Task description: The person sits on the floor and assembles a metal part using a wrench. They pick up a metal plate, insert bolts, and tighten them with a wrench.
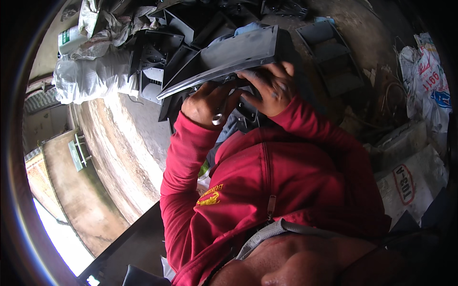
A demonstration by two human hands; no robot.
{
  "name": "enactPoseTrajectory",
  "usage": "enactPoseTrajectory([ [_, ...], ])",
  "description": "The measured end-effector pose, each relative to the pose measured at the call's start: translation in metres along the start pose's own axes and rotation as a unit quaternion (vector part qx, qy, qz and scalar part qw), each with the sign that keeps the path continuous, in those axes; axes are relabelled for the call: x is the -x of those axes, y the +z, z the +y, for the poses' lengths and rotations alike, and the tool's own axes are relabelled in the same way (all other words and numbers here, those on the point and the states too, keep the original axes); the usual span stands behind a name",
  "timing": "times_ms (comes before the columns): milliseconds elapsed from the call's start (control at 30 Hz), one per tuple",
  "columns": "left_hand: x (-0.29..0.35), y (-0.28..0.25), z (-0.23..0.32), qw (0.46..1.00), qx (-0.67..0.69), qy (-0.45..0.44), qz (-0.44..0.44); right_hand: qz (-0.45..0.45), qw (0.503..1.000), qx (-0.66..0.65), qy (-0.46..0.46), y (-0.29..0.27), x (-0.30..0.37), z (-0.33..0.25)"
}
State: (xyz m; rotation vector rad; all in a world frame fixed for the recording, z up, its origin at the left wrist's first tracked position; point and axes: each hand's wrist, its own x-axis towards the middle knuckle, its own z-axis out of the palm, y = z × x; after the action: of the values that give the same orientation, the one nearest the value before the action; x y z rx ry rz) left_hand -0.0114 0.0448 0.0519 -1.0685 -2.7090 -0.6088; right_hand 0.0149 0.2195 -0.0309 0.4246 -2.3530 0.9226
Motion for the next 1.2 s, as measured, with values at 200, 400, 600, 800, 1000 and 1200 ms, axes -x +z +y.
enactPoseTrajectory([
  [200, -0.017, 0.011, 0.011, 0.990, -0.093, -0.022, -0.106, -0.002, 1.000, 0.011, 0.006, 0.000, 0.001, 0.000],
  [400, 0.020, 0.014, -0.027, 0.918, 0.315, -0.242, -0.010, 0.008, 1.000, 0.007, 0.001, 0.002, 0.002, 0.001],
  [600, 0.046, 0.030, -0.042, 0.769, 0.514, -0.373, 0.070, 0.021, 1.000, 0.002, -0.006, 0.005, 0.002, 0.001],
  [800, 0.038, 0.012, -0.009, 0.894, 0.318, -0.302, 0.091, 0.016, 1.000, -0.005, -0.003, 0.002, 0.001, 0.000],
  [1000, 0.006, 0.017, 0.007, 0.996, -0.079, -0.043, 0.028, 0.007, 1.000, -0.014, 0.004, 0.000, 0.000, -0.002],
  [1200, 0.003, 0.025, -0.017, 0.987, -0.158, 0.020, -0.012, 0.027, 1.000, -0.010, -0.002, -0.002, -0.001, 0.002],
])
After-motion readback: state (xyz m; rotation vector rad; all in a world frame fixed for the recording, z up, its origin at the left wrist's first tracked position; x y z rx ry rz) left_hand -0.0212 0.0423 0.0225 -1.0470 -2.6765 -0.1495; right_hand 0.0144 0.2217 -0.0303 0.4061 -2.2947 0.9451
